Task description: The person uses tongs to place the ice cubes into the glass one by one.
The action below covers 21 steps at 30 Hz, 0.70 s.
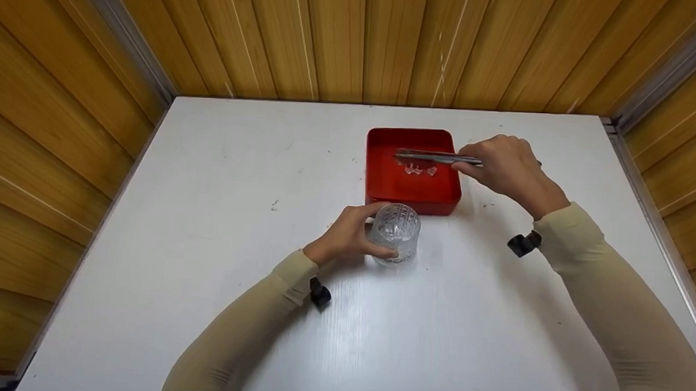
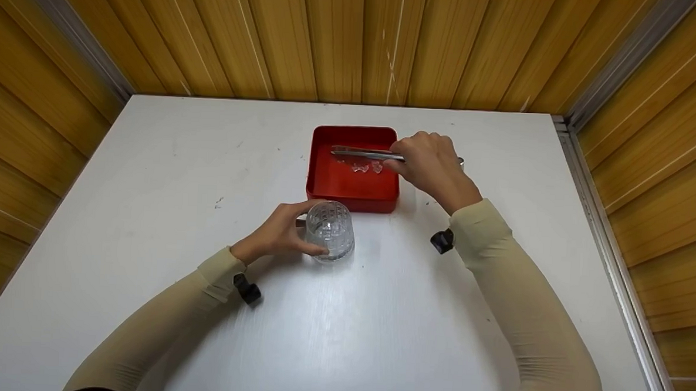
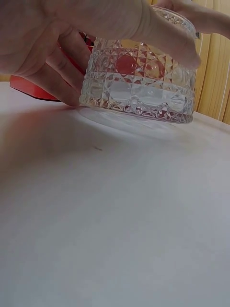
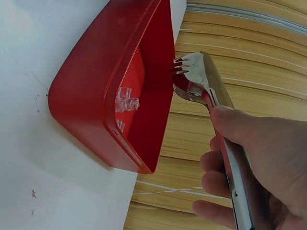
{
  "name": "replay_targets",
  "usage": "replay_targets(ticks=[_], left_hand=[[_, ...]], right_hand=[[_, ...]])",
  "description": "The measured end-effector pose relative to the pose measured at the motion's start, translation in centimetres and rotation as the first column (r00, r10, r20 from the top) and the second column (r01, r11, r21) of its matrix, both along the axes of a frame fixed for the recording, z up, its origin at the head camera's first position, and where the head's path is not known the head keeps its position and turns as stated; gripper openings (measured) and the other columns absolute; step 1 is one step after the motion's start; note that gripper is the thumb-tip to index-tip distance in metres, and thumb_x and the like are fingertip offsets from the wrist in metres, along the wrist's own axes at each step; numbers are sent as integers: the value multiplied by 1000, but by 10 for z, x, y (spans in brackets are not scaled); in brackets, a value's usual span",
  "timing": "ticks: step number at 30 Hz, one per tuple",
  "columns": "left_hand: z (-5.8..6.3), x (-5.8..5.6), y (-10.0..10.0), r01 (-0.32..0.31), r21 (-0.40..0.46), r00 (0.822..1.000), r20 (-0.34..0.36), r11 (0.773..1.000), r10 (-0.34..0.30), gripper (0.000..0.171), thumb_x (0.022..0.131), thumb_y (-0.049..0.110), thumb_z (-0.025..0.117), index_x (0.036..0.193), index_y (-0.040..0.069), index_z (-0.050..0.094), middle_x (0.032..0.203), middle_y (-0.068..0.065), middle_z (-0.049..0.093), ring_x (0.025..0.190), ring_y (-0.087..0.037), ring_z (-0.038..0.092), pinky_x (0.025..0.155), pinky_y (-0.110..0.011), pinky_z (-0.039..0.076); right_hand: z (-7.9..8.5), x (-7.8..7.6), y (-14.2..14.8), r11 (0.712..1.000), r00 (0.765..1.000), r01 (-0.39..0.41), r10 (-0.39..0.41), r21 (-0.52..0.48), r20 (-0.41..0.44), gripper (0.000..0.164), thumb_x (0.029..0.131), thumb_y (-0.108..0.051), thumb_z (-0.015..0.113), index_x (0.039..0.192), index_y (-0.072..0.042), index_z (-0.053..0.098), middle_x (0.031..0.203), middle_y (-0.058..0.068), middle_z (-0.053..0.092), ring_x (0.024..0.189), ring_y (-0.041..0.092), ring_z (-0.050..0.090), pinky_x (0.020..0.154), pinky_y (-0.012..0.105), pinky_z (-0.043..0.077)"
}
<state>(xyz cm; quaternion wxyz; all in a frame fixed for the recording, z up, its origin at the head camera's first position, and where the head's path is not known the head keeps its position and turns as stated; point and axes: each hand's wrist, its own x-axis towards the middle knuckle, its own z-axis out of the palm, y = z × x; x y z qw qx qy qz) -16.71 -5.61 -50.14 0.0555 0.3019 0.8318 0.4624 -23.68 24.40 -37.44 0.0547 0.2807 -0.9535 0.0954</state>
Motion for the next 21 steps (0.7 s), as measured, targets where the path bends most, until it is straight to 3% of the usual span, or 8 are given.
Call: replay_targets(ticks=[6,21], left_hand=[[-1,-1,-1,5,-8,999,-42,1000,-5,88,67,30,98,142,8,59,129,-4,70,116,-16,66,100,-25,52],[0,-1,-1,-3,-15,1000,1,1000,3,88,68,31,98,143,9,58,128,-3,70,114,-14,65,102,-26,51]], right_hand=[[3,12,9,999,999,-31,29,-33,-41,16,93,-22,78,101,-8,82,79,6,75,60,20,54,50,32,41],[8,49,18,987,986,-137,127,-89,-109,14,86,-16,85,97,-8,81,76,3,75,56,12,54,49,27,43]])
